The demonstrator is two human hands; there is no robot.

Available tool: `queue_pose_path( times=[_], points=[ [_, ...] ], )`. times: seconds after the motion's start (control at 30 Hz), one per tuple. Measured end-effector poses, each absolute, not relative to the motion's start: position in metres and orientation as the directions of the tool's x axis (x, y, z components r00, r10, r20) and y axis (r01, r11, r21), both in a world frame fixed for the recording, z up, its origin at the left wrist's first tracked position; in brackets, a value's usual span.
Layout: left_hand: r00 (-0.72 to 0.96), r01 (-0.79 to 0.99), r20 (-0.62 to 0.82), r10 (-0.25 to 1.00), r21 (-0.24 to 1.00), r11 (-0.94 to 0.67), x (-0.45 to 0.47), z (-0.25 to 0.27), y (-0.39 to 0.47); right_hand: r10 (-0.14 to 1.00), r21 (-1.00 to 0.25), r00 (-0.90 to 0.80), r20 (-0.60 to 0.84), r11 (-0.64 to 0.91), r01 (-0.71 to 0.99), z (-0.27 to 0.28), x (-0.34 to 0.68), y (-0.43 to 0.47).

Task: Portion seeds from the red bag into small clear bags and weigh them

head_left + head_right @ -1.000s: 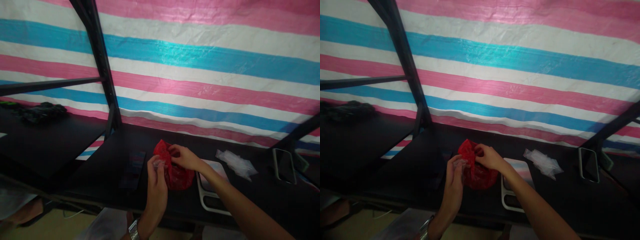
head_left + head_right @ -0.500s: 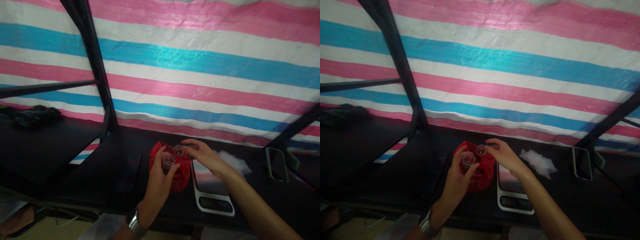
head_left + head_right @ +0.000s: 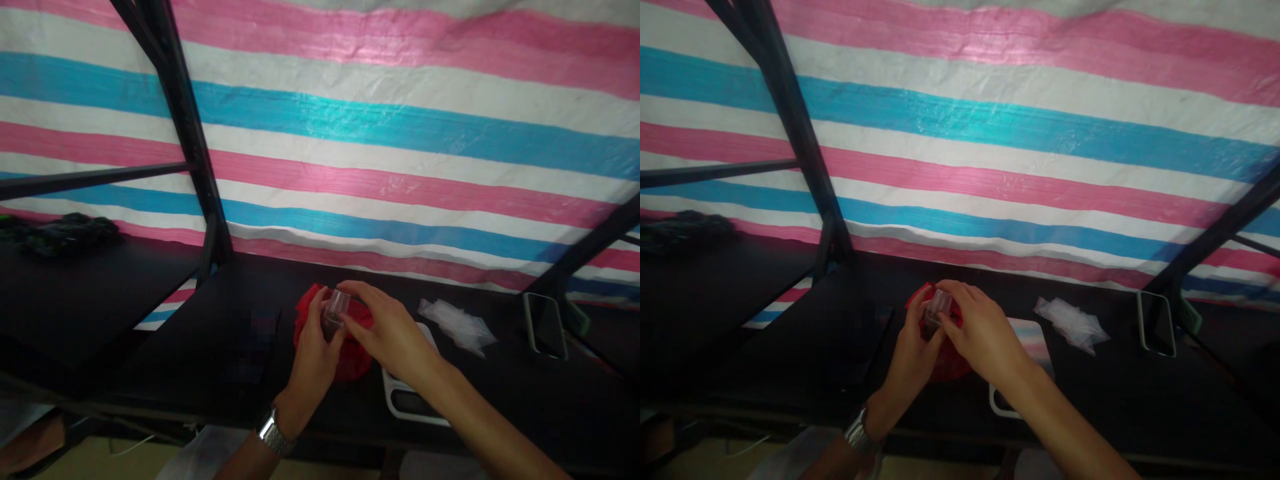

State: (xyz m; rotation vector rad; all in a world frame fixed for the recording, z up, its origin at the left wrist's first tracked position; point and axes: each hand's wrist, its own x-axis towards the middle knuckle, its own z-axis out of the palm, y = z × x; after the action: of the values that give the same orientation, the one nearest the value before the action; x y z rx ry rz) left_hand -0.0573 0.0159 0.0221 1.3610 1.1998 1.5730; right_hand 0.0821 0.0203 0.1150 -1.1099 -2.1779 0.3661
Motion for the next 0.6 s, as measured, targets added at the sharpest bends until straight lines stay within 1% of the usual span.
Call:
queue_pose_path(
  times=[0.1,0.17,0.23,0.27,0.33,0.4,0.43,0.5,0.6],
  points=[
    [-0.187,0.054,0.296,0.937,0.955,-0.292,-0.059,0.020,0.017,0.786,-0.536,-0.370,0.495,0.611,0.583,0.110,0.081,0.022],
    [-0.201,0.056,0.312,0.929,0.950,-0.307,-0.062,0.021,0.017,0.789,-0.569,-0.258,0.557,0.589,0.573,0.107,0.081,0.026],
    [-0.216,0.032,0.345,0.913,0.938,-0.346,-0.065,0.023,0.018,0.812,-0.609,-0.129,0.569,0.521,0.597,0.103,0.082,0.031],
    [-0.219,0.000,0.362,0.906,0.929,-0.371,-0.067,0.024,0.019,0.842,-0.622,-0.108,0.528,0.470,0.626,0.100,0.082,0.034],
    [-0.212,-0.096,0.374,0.903,0.911,-0.400,-0.072,0.028,0.020,0.920,-0.602,-0.164,0.357,0.361,0.712,0.092,0.083,0.039],
    [-0.204,-0.212,0.333,0.921,0.903,-0.374,-0.077,0.032,0.021,0.952,-0.498,-0.262,0.160,0.307,0.811,0.082,0.081,0.043],
    [-0.196,-0.275,0.294,0.936,0.899,-0.340,-0.080,0.034,0.021,0.951,-0.439,-0.295,0.095,0.306,0.845,0.077,0.080,0.044],
    [-0.152,-0.409,0.202,0.968,0.879,-0.247,-0.085,0.038,0.021,0.945,-0.348,-0.324,0.043,0.319,0.882,0.068,0.079,0.045],
    [-0.046,-0.580,0.126,0.991,0.804,-0.130,-0.092,0.045,0.020,0.945,-0.280,-0.325,0.023,0.318,0.906,0.063,0.079,0.045]
  ],
)
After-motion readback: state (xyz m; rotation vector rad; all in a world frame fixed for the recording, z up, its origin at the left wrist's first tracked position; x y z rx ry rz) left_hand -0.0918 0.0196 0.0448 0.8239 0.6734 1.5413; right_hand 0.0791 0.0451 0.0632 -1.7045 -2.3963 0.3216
